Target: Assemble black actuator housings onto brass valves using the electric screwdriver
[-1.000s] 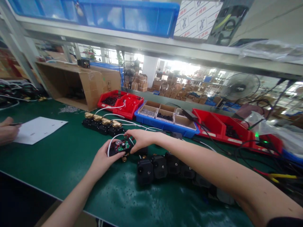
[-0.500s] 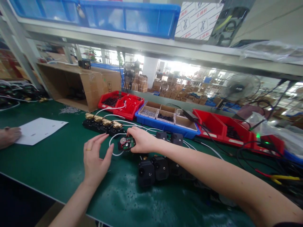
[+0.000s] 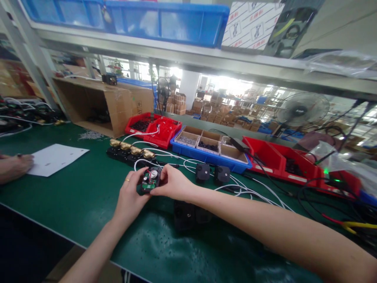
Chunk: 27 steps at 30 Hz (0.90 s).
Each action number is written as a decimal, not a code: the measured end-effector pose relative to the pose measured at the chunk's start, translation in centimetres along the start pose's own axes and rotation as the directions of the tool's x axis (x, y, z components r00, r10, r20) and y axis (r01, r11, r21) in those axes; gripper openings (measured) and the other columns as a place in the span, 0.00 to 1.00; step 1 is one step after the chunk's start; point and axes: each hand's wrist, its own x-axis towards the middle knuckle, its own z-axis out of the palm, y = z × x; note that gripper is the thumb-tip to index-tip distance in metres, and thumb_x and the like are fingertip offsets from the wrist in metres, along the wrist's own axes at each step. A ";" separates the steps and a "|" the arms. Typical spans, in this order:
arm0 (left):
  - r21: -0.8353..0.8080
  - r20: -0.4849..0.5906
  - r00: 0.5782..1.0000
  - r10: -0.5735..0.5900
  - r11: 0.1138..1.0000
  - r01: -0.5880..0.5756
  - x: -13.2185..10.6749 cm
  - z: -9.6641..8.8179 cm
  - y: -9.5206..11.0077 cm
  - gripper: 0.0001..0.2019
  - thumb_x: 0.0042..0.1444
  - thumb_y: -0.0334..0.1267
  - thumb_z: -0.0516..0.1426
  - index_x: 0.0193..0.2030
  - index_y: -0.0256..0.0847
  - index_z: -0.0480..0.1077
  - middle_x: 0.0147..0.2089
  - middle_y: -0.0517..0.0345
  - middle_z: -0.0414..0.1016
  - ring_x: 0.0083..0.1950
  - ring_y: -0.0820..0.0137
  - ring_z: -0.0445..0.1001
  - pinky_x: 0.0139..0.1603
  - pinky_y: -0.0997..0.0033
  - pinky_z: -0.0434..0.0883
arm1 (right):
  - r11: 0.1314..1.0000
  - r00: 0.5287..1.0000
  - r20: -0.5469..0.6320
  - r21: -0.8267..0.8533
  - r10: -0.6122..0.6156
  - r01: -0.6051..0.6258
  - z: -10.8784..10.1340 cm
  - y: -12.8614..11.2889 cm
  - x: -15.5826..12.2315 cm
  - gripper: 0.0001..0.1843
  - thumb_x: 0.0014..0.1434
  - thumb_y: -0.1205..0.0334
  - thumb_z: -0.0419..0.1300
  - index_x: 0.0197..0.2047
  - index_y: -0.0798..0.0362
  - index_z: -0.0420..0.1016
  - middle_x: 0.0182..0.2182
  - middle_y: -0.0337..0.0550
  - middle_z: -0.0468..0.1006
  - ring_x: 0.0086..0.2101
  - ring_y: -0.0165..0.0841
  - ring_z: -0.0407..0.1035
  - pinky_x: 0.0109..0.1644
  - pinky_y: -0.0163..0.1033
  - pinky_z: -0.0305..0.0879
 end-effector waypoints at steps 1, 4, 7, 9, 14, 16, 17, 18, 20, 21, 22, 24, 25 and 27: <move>-0.007 0.004 1.000 0.021 1.000 -0.021 0.0 -0.2 0.0 0.25 0.53 0.38 0.60 0.59 0.45 0.67 0.49 0.51 0.71 0.49 0.57 0.75 0.48 0.60 0.76 | 1.000 0.999 0.037 0.011 -0.015 0.015 0.0 0.3 0.0 0.27 0.42 0.62 0.77 0.34 0.51 0.62 0.31 0.32 0.72 0.32 0.30 0.67 0.32 0.33 0.60; -0.015 -0.011 0.996 0.092 0.996 -0.092 -0.2 -0.7 0.2 0.25 0.53 0.34 0.60 0.59 0.45 0.66 0.52 0.49 0.69 0.53 0.57 0.73 0.53 0.59 0.75 | 0.998 0.994 0.096 0.041 -0.057 0.053 0.0 1.1 0.0 0.25 0.40 0.70 0.77 0.32 0.52 0.63 0.28 0.31 0.72 0.31 0.30 0.68 0.34 0.33 0.62; -0.008 -0.037 0.985 0.169 0.986 -0.169 -0.4 -0.8 0.6 0.26 0.54 0.29 0.58 0.60 0.44 0.64 0.54 0.48 0.68 0.55 0.57 0.71 0.56 0.57 0.73 | 0.993 0.992 0.087 0.077 -0.091 0.085 0.0 1.5 -0.3 0.24 0.43 0.75 0.75 0.31 0.52 0.62 0.29 0.31 0.73 0.32 0.29 0.70 0.36 0.33 0.63; 0.002 -0.054 0.976 0.209 0.978 -0.209 -0.4 -0.9 0.8 0.27 0.53 0.27 0.58 0.61 0.44 0.62 0.55 0.48 0.68 0.55 0.57 0.71 0.57 0.58 0.73 | 0.990 0.991 0.075 0.103 -0.109 0.101 0.0 1.5 -0.7 0.23 0.44 0.76 0.74 0.31 0.52 0.62 0.29 0.31 0.72 0.33 0.29 0.71 0.36 0.33 0.64; 0.032 -0.068 0.965 0.253 0.967 -0.252 -0.2 -1.1 1.1 0.28 0.52 0.26 0.59 0.60 0.43 0.61 0.54 0.49 0.68 0.54 0.57 0.71 0.56 0.59 0.73 | 0.983 0.990 0.067 0.150 -0.121 0.110 -0.1 1.0 -1.4 0.23 0.45 0.77 0.73 0.30 0.53 0.61 0.28 0.30 0.71 0.32 0.30 0.72 0.36 0.33 0.65; 0.039 -0.062 0.963 0.261 0.965 -0.259 -0.1 -1.2 1.1 0.28 0.53 0.26 0.59 0.60 0.43 0.61 0.53 0.49 0.68 0.54 0.58 0.72 0.56 0.59 0.73 | 0.982 0.991 0.068 0.159 -0.118 0.106 -0.2 1.0 -1.4 0.23 0.44 0.78 0.73 0.30 0.53 0.62 0.27 0.31 0.71 0.32 0.30 0.73 0.36 0.34 0.65; 0.042 -0.061 0.963 0.264 0.964 -0.262 -0.1 -1.2 1.1 0.28 0.53 0.26 0.59 0.60 0.43 0.61 0.53 0.49 0.68 0.54 0.58 0.72 0.56 0.59 0.73 | 0.981 0.991 0.069 0.162 -0.118 0.106 -0.2 1.0 -1.4 0.23 0.44 0.78 0.73 0.30 0.53 0.62 0.27 0.31 0.72 0.32 0.31 0.73 0.36 0.33 0.65; 0.045 -0.061 0.962 0.266 0.963 -0.264 -0.1 -1.2 1.2 0.27 0.53 0.26 0.59 0.60 0.43 0.61 0.53 0.49 0.68 0.54 0.57 0.72 0.56 0.59 0.73 | 0.981 0.990 0.070 0.164 -0.119 0.106 -0.2 0.9 -1.4 0.23 0.44 0.78 0.73 0.30 0.53 0.62 0.27 0.30 0.72 0.32 0.31 0.73 0.36 0.33 0.65; 0.049 -0.063 0.961 0.270 0.962 -0.268 -0.1 -1.3 1.2 0.27 0.53 0.26 0.60 0.60 0.43 0.61 0.53 0.49 0.68 0.54 0.57 0.72 0.56 0.58 0.73 | 0.981 0.990 0.072 0.164 -0.120 0.107 -0.2 0.8 -1.3 0.23 0.44 0.79 0.73 0.30 0.53 0.62 0.27 0.30 0.72 0.32 0.30 0.73 0.35 0.33 0.64; 0.051 -0.066 0.960 0.272 0.962 -0.269 0.0 -1.3 1.2 0.27 0.53 0.26 0.60 0.60 0.43 0.61 0.53 0.49 0.68 0.54 0.57 0.72 0.55 0.58 0.73 | 0.981 0.990 0.072 0.162 -0.121 0.108 -0.2 0.7 -1.2 0.23 0.44 0.79 0.73 0.30 0.53 0.62 0.27 0.30 0.72 0.32 0.30 0.73 0.35 0.32 0.64; 0.053 -0.070 0.959 0.273 0.962 -0.270 0.0 -1.3 1.2 0.27 0.53 0.26 0.60 0.60 0.43 0.61 0.53 0.49 0.68 0.54 0.57 0.72 0.55 0.58 0.73 | 0.981 0.990 0.072 0.159 -0.121 0.109 -0.2 0.7 -1.2 0.23 0.44 0.79 0.73 0.29 0.53 0.62 0.26 0.30 0.72 0.32 0.30 0.73 0.35 0.32 0.63; 0.055 -0.077 0.959 0.274 0.961 -0.270 0.0 -1.3 1.2 0.28 0.52 0.26 0.60 0.59 0.43 0.61 0.53 0.49 0.68 0.53 0.58 0.72 0.55 0.58 0.74 | 0.983 0.990 0.071 0.149 -0.123 0.111 -0.2 0.6 -1.2 0.23 0.44 0.79 0.73 0.29 0.53 0.62 0.26 0.30 0.72 0.31 0.29 0.72 0.34 0.32 0.62; 0.056 -0.078 0.959 0.273 0.962 -0.269 0.0 -1.3 1.2 0.28 0.52 0.25 0.60 0.59 0.43 0.61 0.52 0.50 0.68 0.53 0.58 0.72 0.55 0.59 0.74 | 0.983 0.990 0.069 0.143 -0.125 0.114 -0.2 0.5 -1.2 0.23 0.44 0.79 0.73 0.29 0.53 0.62 0.26 0.30 0.72 0.31 0.29 0.72 0.34 0.31 0.62; 0.055 -0.073 0.960 0.269 0.963 -0.265 0.0 -1.3 1.2 0.27 0.52 0.25 0.60 0.59 0.42 0.61 0.52 0.49 0.68 0.53 0.59 0.72 0.55 0.60 0.74 | 0.985 0.989 0.064 0.125 -0.130 0.121 -0.2 0.5 -1.2 0.24 0.43 0.78 0.74 0.29 0.53 0.62 0.26 0.29 0.71 0.30 0.28 0.70 0.33 0.31 0.60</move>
